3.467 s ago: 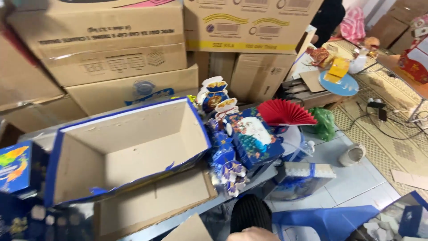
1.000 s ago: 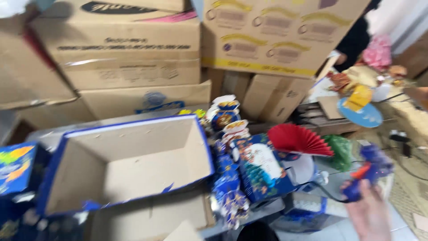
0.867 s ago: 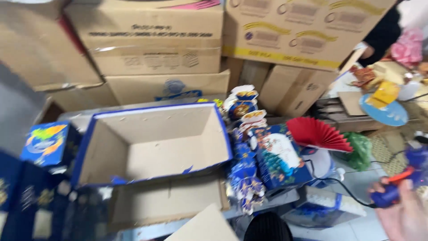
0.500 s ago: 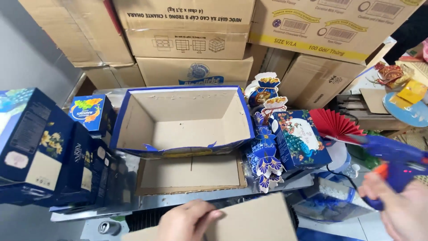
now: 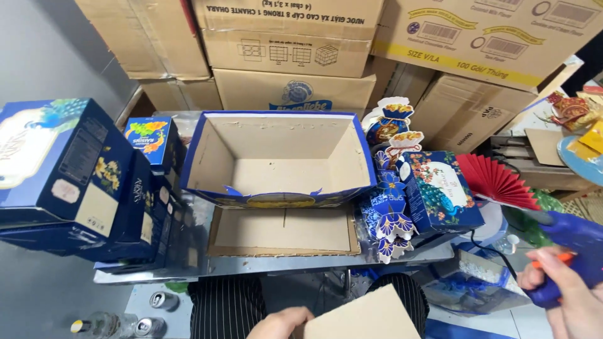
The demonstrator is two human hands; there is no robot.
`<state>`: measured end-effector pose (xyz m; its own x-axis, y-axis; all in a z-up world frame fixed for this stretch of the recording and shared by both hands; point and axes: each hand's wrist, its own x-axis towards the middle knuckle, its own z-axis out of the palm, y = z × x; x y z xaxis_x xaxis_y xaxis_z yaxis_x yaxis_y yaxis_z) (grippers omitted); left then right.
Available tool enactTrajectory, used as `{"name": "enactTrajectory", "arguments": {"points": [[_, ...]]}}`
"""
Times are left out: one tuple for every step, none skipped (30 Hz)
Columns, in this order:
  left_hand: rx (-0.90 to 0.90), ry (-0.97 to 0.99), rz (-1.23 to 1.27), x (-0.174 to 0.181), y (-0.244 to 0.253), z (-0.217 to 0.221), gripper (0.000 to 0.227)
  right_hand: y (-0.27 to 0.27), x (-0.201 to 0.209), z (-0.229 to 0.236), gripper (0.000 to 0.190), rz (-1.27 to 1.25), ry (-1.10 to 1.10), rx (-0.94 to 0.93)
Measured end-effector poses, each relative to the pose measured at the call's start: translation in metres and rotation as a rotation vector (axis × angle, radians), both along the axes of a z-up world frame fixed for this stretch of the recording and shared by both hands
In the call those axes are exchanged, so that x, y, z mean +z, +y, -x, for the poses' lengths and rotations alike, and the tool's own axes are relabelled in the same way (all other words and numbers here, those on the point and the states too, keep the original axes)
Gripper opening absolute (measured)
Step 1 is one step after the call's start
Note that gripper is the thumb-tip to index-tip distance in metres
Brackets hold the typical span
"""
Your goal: Assembling cardboard dividers and using a hot glue gun to secure them inside a gift box.
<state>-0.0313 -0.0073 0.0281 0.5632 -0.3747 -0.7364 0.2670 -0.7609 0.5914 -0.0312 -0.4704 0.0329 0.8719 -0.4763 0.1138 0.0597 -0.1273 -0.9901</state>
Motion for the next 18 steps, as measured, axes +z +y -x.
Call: {"name": "enactTrajectory", "arguments": {"points": [[-0.054,-0.041,0.061,-0.019,0.005,0.004,0.04,-0.013,-0.01,0.001,0.013,0.0,0.046,0.005],[-0.108,-0.083,0.122,-0.037,0.009,0.009,0.032,-0.027,-0.02,0.002,0.012,0.0,0.092,0.01],[-0.103,-0.083,0.123,-0.034,0.004,0.009,0.032,-0.002,0.003,0.003,0.012,0.0,0.092,0.014],[-0.11,-0.135,0.091,-0.03,-0.001,0.009,0.041,0.023,0.026,0.005,0.013,0.009,0.178,-0.006],[-0.119,-0.189,0.057,-0.026,-0.006,0.008,0.055,0.047,0.048,0.006,0.017,0.017,0.262,-0.026],[-0.115,-0.191,0.055,-0.019,-0.011,0.005,0.055,0.061,0.056,0.005,0.017,0.017,0.261,-0.022],[-0.111,-0.331,0.097,-0.013,-0.017,0.003,0.052,0.075,0.063,0.005,0.034,0.038,0.267,0.005],[-0.105,-0.472,0.138,-0.006,-0.023,0.001,0.051,0.087,0.071,0.005,0.057,0.06,0.274,0.032],[-0.107,-0.474,0.136,0.008,-0.03,-0.005,0.051,0.101,0.08,0.002,0.057,0.058,0.271,0.03],[-0.147,-0.602,0.156,0.022,-0.038,-0.011,0.047,0.115,0.089,-0.001,0.053,-0.002,0.371,-0.008],[-0.19,-0.73,0.177,0.037,-0.046,-0.016,0.045,0.128,0.098,-0.004,0.05,-0.062,0.47,-0.047],[-0.194,-0.733,0.178,0.04,-0.053,-0.019,0.045,0.125,0.094,-0.003,0.05,-0.064,0.466,-0.051],[-0.184,-0.901,0.204,0.045,-0.062,-0.023,0.043,0.12,0.089,-0.002,0.04,0.082,0.442,-0.035],[-0.173,-1.068,0.232,0.049,-0.07,-0.026,0.043,0.116,0.085,0.0,0.03,0.228,0.416,-0.017],[-0.178,-1.07,0.236,0.056,-0.073,-0.029,0.043,0.114,0.087,0.001,0.03,0.228,0.414,-0.023],[-0.191,-1.087,0.237,0.064,-0.076,-0.032,0.044,0.113,0.088,0.002,0.023,0.201,0.387,-0.036],[-0.204,-1.107,0.236,0.072,-0.078,-0.036,0.044,0.111,0.089,0.002,0.017,0.172,0.354,-0.047],[-0.209,-1.113,0.237,0.068,-0.083,-0.04,0.044,0.098,0.075,0.002,0.017,0.17,0.348,-0.051]]}}
